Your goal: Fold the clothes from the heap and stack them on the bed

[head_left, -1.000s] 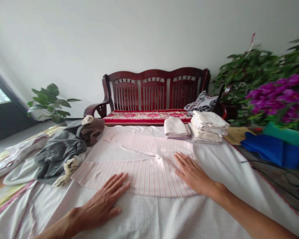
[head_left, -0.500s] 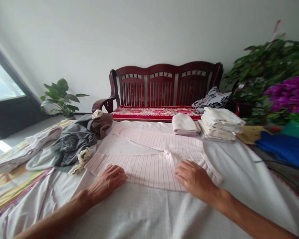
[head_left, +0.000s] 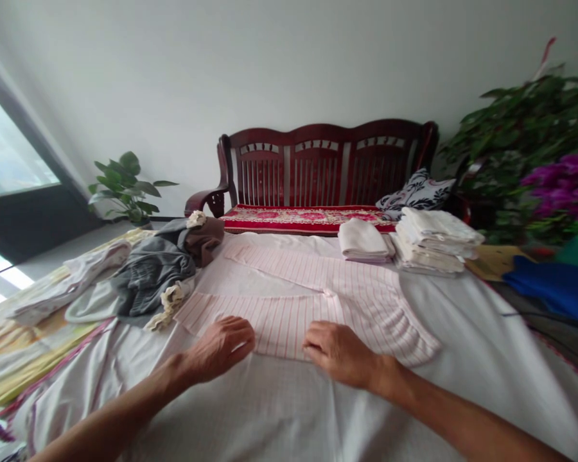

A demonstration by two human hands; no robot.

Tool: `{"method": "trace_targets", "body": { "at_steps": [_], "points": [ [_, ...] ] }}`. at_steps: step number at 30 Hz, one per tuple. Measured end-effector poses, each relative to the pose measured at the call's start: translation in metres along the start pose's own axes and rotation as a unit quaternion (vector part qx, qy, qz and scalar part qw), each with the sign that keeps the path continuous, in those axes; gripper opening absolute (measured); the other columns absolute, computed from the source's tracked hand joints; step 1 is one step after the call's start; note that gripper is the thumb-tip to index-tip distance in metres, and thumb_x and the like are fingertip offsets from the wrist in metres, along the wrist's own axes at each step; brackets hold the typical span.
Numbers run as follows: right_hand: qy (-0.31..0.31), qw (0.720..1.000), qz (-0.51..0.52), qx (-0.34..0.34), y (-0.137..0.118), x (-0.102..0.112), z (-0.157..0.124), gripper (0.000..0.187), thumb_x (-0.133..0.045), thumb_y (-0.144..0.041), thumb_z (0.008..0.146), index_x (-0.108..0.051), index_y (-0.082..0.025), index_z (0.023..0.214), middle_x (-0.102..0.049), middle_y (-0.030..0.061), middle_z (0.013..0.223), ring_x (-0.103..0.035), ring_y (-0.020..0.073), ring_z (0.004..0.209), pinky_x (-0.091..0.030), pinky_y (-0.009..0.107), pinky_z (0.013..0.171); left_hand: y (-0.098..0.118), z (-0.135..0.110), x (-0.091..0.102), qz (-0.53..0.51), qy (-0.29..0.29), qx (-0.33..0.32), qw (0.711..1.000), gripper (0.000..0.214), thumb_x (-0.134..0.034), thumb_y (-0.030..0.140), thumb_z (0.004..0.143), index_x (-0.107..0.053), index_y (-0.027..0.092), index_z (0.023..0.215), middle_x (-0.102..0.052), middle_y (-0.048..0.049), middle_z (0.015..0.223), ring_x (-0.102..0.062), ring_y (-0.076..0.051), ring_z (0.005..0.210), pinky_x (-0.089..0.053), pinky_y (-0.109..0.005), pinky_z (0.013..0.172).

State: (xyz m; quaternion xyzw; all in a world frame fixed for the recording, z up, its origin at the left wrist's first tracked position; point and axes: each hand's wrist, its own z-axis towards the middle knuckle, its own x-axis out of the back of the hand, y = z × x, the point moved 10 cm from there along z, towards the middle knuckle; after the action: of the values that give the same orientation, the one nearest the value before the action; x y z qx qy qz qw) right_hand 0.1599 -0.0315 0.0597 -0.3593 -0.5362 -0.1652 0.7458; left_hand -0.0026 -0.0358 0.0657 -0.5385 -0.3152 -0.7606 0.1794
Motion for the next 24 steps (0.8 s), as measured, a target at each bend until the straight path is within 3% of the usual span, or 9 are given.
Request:
{"method": "trace_targets", "body": {
  "at_steps": [2, 4, 7, 11, 15, 17, 20, 22, 24],
  "points": [
    [0.053, 0.998, 0.018, -0.018, 0.005, 0.006, 0.009, 0.026, -0.044, -0.021, 0.098, -0.069, -0.02, 0.105, -0.071, 0.0053, 0.105, -0.065, 0.0174, 0.099, -0.051, 0.032, 0.089, -0.007, 0.013, -0.003, -0.021, 0.026, 0.054, 0.998, 0.028, -0.04, 0.031, 0.103, -0.066, 0.022, 0.101, -0.072, -0.0041, 0.096, -0.067, -0.016, 0.088, -0.052, -0.03, 0.082],
    [0.075, 0.997, 0.003, -0.008, 0.004, 0.003, 0.019, 0.038, -0.043, -0.024, 0.1, -0.058, -0.017, 0.133, -0.062, 0.0113, 0.136, -0.054, 0.0227, 0.128, -0.043, 0.041, 0.109, -0.008, 0.028, -0.013, -0.026, 0.034, 0.072, 0.996, 0.032, -0.039, 0.033, 0.104, -0.061, 0.023, 0.126, -0.068, -0.007, 0.124, -0.065, -0.019, 0.112, -0.051, -0.034, 0.097],
    [0.033, 0.998, -0.048, -0.005, 0.01, -0.018, 0.026, 0.057, -0.045, -0.035, 0.1, -0.038, -0.012, 0.151, -0.038, 0.0168, 0.158, -0.03, 0.029, 0.148, -0.028, 0.052, 0.121, -0.006, 0.045, -0.04, 0.015, -0.014, 0.046, 0.999, 0.054, -0.041, 0.041, 0.102, -0.036, 0.023, 0.153, -0.041, -0.0109, 0.157, -0.037, -0.025, 0.146, -0.032, -0.045, 0.119],
    [-0.008, 0.998, -0.062, -0.013, 0.023, -0.028, 0.015, 0.061, -0.044, -0.041, 0.1, -0.036, -0.011, 0.153, -0.031, 0.0168, 0.161, -0.026, 0.0294, 0.15, -0.024, 0.052, 0.123, -0.038, 0.032, -0.054, 0.091, -0.073, 0.066, 0.991, 0.066, -0.038, 0.056, 0.1, -0.024, 0.028, 0.159, -0.023, -0.0082, 0.166, -0.019, -0.028, 0.153, -0.019, -0.051, 0.123],
    [-0.027, 1.0, -0.01, 0.008, 0.034, -0.015, -0.005, 0.056, -0.044, -0.042, 0.1, -0.045, -0.015, 0.149, -0.041, 0.0134, 0.157, -0.035, 0.0263, 0.146, -0.03, 0.047, 0.121, -0.099, -0.006, -0.035, 0.149, -0.061, 0.153, 0.975, 0.062, -0.033, 0.056, 0.101, -0.026, 0.032, 0.158, -0.021, -0.0054, 0.166, -0.019, -0.027, 0.153, -0.018, -0.05, 0.123],
    [0.011, 1.0, 0.026, -0.003, 0.047, 0.002, -0.011, 0.048, -0.039, -0.041, 0.102, -0.056, -0.018, 0.14, -0.056, 0.0111, 0.146, -0.048, 0.0234, 0.138, -0.038, 0.044, 0.116, -0.129, -0.023, -0.023, 0.174, -0.05, 0.223, 0.958, 0.062, -0.032, 0.055, 0.101, -0.031, 0.028, 0.157, -0.024, -0.0073, 0.165, -0.021, -0.028, 0.152, -0.02, -0.049, 0.122],
    [0.136, 0.989, 0.024, -0.056, 0.083, 0.037, -0.017, 0.045, -0.032, -0.038, 0.103, -0.063, -0.021, 0.131, -0.067, 0.01, 0.132, -0.059, 0.0225, 0.126, -0.046, 0.044, 0.109, -0.151, -0.036, -0.011, 0.205, -0.038, 0.296, 0.932, 0.063, -0.034, 0.054, 0.1, -0.036, 0.023, 0.155, -0.03, -0.011, 0.163, -0.025, -0.03, 0.151, -0.022, -0.049, 0.122],
    [0.195, 0.977, -0.035, -0.079, 0.11, 0.054, -0.023, 0.046, -0.03, -0.036, 0.102, -0.06, -0.021, 0.134, -0.064, 0.0115, 0.135, -0.056, 0.0247, 0.13, -0.045, 0.048, 0.11, -0.153, -0.036, -0.01, 0.212, -0.037, 0.308, 0.927, 0.063, -0.035, 0.054, 0.1, -0.037, 0.024, 0.155, -0.031, -0.0111, 0.162, -0.026, -0.03, 0.151, -0.022, -0.049, 0.122],
    [0.206, 0.966, -0.122, -0.099, 0.14, 0.057, -0.029, 0.05, -0.031, -0.038, 0.101, -0.055, -0.018, 0.14, -0.057, 0.0142, 0.143, -0.048, 0.0277, 0.137, -0.041, 0.051, 0.113, -0.153, -0.034, -0.012, 0.211, -0.038, 0.304, 0.928, 0.063, -0.035, 0.055, 0.1, -0.036, 0.025, 0.155, -0.031, -0.0099, 0.162, -0.025, -0.03, 0.151, -0.021, -0.049, 0.122]
  ]
}}
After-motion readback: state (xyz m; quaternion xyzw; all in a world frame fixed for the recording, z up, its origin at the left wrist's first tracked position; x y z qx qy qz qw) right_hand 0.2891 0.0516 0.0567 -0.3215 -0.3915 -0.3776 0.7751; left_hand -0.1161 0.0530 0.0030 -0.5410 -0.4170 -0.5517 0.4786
